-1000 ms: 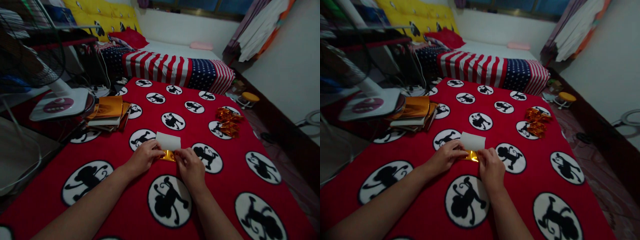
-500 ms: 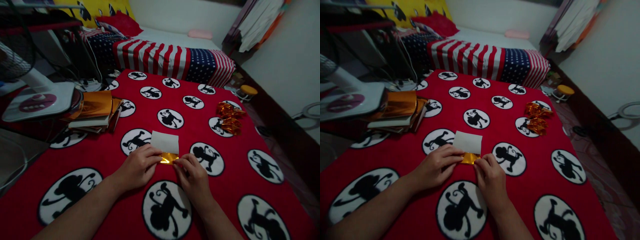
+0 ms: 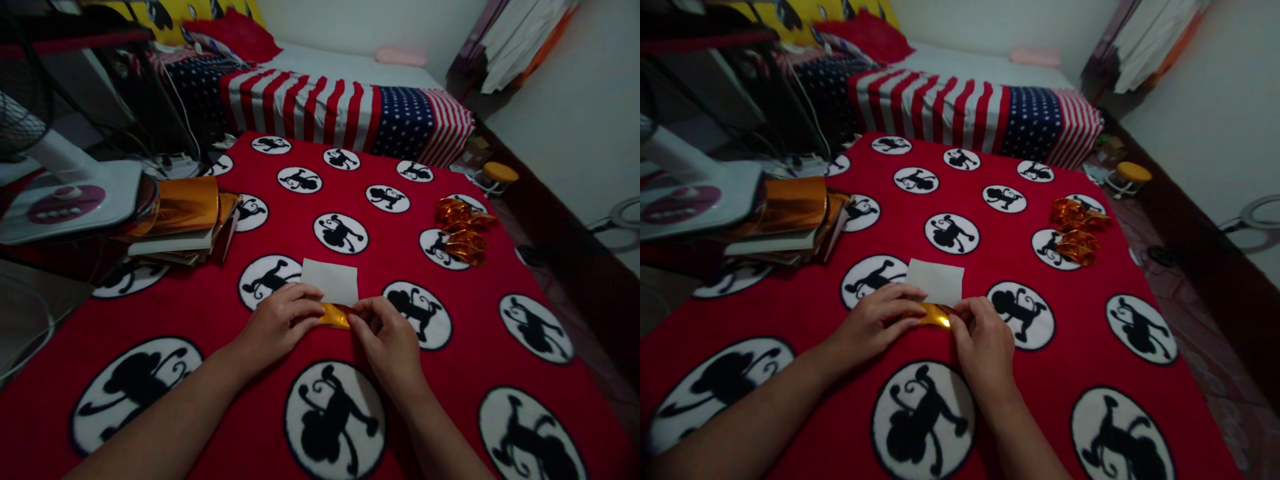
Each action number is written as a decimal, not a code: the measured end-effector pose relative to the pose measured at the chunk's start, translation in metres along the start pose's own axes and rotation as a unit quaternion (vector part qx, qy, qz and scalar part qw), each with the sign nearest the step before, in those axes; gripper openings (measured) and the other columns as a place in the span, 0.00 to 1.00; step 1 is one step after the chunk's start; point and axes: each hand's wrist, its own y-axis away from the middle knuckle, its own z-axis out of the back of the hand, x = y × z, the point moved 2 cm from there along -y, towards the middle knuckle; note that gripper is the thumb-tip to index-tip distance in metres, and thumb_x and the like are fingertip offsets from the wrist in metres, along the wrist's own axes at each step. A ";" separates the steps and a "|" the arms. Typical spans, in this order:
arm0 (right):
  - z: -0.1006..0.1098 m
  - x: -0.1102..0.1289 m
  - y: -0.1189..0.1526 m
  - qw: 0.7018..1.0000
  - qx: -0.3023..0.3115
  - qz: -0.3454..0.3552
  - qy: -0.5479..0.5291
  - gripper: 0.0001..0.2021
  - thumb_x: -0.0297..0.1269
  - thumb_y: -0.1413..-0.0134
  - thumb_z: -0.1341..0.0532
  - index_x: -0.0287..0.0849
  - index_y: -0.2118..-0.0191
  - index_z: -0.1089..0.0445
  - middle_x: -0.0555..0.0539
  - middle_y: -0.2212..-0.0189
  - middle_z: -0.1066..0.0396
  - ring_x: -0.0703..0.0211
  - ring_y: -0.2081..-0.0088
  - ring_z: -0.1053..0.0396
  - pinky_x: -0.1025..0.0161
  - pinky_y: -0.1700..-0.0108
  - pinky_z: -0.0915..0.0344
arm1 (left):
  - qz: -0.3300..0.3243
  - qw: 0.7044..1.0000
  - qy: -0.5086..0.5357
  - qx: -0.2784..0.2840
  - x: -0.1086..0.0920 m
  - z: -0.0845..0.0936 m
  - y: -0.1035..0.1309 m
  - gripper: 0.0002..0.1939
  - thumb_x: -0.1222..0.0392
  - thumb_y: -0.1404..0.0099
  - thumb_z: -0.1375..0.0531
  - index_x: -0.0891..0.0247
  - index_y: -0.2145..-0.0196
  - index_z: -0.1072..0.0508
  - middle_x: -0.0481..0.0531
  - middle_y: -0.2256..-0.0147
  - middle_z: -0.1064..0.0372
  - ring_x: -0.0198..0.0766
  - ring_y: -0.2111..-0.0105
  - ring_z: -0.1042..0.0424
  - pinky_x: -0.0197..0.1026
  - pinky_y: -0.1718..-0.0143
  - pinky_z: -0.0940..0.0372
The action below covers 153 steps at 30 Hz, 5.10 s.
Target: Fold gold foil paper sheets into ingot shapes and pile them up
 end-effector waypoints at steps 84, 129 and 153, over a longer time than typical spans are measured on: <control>0.004 0.012 -0.001 0.988 -0.003 -0.011 0.155 0.12 0.40 0.47 0.41 0.45 0.78 0.34 0.53 0.77 0.33 0.64 0.75 0.36 0.65 0.75 0.54 | 0.167 0.977 -0.125 -0.046 0.002 0.016 0.002 0.10 0.60 0.41 0.38 0.61 0.78 0.32 0.48 0.70 0.32 0.38 0.66 0.33 0.40 0.63 0.39; 0.014 0.005 -0.010 0.983 0.008 0.109 0.147 0.10 0.36 0.44 0.42 0.43 0.75 0.30 0.50 0.69 0.34 0.64 0.71 0.37 0.65 0.69 0.46 | 0.172 0.974 -0.139 -0.055 0.003 0.014 0.004 0.09 0.60 0.37 0.41 0.62 0.75 0.32 0.49 0.68 0.33 0.39 0.64 0.33 0.40 0.62 0.40; 0.018 -0.014 -0.020 0.986 -0.077 0.147 -0.006 0.07 0.35 0.42 0.41 0.43 0.70 0.29 0.50 0.71 0.34 0.63 0.71 0.37 0.64 0.66 0.42 | 0.138 0.990 -0.033 0.007 -0.001 0.006 -0.024 0.04 0.60 0.40 0.37 0.55 0.68 0.21 0.47 0.69 0.27 0.35 0.68 0.31 0.37 0.67 0.40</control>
